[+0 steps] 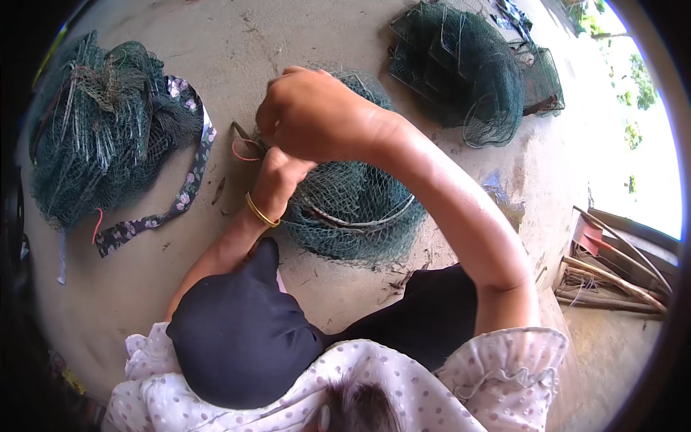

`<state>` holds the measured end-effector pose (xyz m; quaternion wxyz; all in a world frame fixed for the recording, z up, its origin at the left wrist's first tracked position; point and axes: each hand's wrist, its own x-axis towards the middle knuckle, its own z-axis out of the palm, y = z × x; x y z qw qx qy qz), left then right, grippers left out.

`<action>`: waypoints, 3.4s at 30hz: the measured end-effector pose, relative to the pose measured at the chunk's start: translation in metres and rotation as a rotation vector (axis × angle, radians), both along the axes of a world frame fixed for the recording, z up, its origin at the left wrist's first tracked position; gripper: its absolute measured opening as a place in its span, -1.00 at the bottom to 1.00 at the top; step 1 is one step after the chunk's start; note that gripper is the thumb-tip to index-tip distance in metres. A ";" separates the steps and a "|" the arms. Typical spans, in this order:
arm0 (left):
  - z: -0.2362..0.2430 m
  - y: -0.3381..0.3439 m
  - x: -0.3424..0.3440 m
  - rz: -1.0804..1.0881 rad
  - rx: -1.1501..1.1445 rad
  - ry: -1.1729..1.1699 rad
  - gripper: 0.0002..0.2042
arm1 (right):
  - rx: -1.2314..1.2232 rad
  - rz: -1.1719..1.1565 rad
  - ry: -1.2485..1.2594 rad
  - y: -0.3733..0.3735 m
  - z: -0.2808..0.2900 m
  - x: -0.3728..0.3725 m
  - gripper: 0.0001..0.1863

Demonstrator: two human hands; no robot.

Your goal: Repairing a green cylindrical fishing trap net using a needle and thread.

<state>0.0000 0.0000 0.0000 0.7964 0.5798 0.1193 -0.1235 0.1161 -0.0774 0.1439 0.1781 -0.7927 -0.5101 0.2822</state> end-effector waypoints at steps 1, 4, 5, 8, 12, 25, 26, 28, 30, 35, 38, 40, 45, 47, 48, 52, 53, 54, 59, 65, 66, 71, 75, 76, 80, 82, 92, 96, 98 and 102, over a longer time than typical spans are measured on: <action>0.011 -0.004 -0.003 0.008 0.160 -0.298 -0.63 | 0.049 0.252 -0.352 0.003 -0.002 -0.005 -0.83; 0.017 -0.016 -0.002 0.139 -0.006 -0.304 -0.65 | -0.002 0.404 -0.398 0.018 -0.011 -0.026 -0.91; 0.018 -0.018 -0.004 0.198 -0.091 -0.296 -0.66 | -0.071 0.448 -0.455 0.024 -0.016 -0.036 -0.90; 0.014 -0.028 -0.003 0.372 -0.367 -0.284 -0.69 | 0.032 0.431 -0.474 0.019 -0.028 -0.046 -0.88; 0.004 -0.045 0.000 0.589 -0.756 -0.241 -0.73 | 0.062 0.354 -0.318 0.004 -0.016 -0.029 -0.91; 0.009 -0.011 0.001 0.223 -0.038 -0.061 -0.58 | -0.092 0.131 -0.421 -0.058 -0.038 -0.017 -0.84; 0.002 -0.009 0.000 0.160 -0.085 -0.050 -0.61 | -0.057 0.115 -0.403 -0.060 -0.036 -0.012 -0.87; 0.002 -0.006 -0.005 0.130 0.074 -0.186 -0.64 | 0.046 0.132 -0.391 -0.056 -0.034 0.001 -0.89; 0.003 -0.006 -0.005 0.216 0.420 -0.515 -0.73 | 0.109 0.080 -0.327 -0.046 -0.047 0.006 -0.89; 0.005 -0.004 -0.002 0.239 0.242 -0.295 -0.68 | 0.284 -0.391 -0.102 -0.054 -0.076 0.005 -0.86; 0.009 0.004 -0.001 0.209 -0.251 0.068 -0.69 | 0.387 -0.117 -0.411 -0.066 -0.048 -0.011 -0.88; 0.008 0.008 0.004 0.153 -0.373 0.132 -0.69 | 0.253 -0.051 -0.283 -0.077 -0.058 -0.026 -0.90; 0.000 0.031 0.015 -0.100 -0.619 0.371 -0.70 | 0.147 -0.145 -0.315 -0.084 -0.083 -0.039 -0.59; -0.001 0.033 0.013 -0.219 -0.679 0.448 -0.70 | 0.141 -0.144 -0.319 -0.085 -0.086 -0.041 -0.61; 0.002 0.032 0.016 -0.270 -0.690 0.485 -0.70 | 0.185 -0.173 -0.270 -0.085 -0.089 -0.040 -0.65; 0.010 0.033 0.016 -0.374 -0.611 0.498 -0.69 | 0.260 -0.204 -0.144 -0.083 -0.087 -0.034 -0.87; 0.013 0.033 0.014 -0.401 -0.534 0.474 -0.69 | 0.260 -0.163 -0.126 -0.081 -0.083 -0.033 -0.92; 0.018 0.036 0.011 -0.428 -0.326 0.336 -0.63 | 0.258 -0.162 -0.122 -0.079 -0.075 -0.033 -0.92; 0.017 0.020 -0.010 -0.073 1.108 -0.744 -0.73 | 0.028 -0.251 -0.017 -0.095 -0.073 -0.022 -0.86; 0.020 0.036 -0.022 0.052 1.053 -0.747 -0.81 | 0.075 -0.278 0.011 -0.095 -0.069 -0.015 -0.82; 0.026 0.032 -0.019 0.089 0.883 -0.822 -0.85 | 0.215 -0.209 0.104 -0.093 -0.062 -0.018 -0.84; 0.005 0.014 -0.013 0.053 -0.141 -0.117 -0.55 | 0.207 -0.669 1.089 -0.078 -0.062 -0.023 -0.85; -0.003 0.006 -0.008 0.311 -0.712 -0.075 -0.51 | 0.243 -0.757 1.213 -0.076 -0.068 -0.019 -0.80; -0.004 0.005 -0.007 0.313 -0.743 -0.057 -0.52 | 0.107 -0.611 1.032 -0.077 -0.065 -0.015 -0.81; -0.002 0.003 -0.005 0.372 -0.774 -0.027 -0.54 | 0.398 0.092 0.214 -0.078 -0.079 -0.013 -0.86; -0.010 0.008 -0.011 0.356 -0.838 -0.017 -0.54 | 0.252 0.145 0.142 -0.084 -0.081 -0.011 -0.85; -0.001 0.008 -0.016 -0.037 0.381 -0.331 -0.85 | 0.292 0.010 0.308 -0.096 -0.076 -0.021 -0.88; -0.007 -0.004 -0.017 0.036 0.578 -0.662 -0.83 | 0.355 0.023 0.067 -0.075 -0.048 -0.035 -0.85; -0.022 -0.011 -0.019 0.171 0.723 -0.897 -0.84 | 0.307 0.036 0.057 -0.066 -0.046 -0.037 -0.85; -0.010 -0.006 -0.021 0.161 0.627 -0.788 -0.90 | 0.138 -0.041 0.225 -0.065 -0.053 -0.014 -0.68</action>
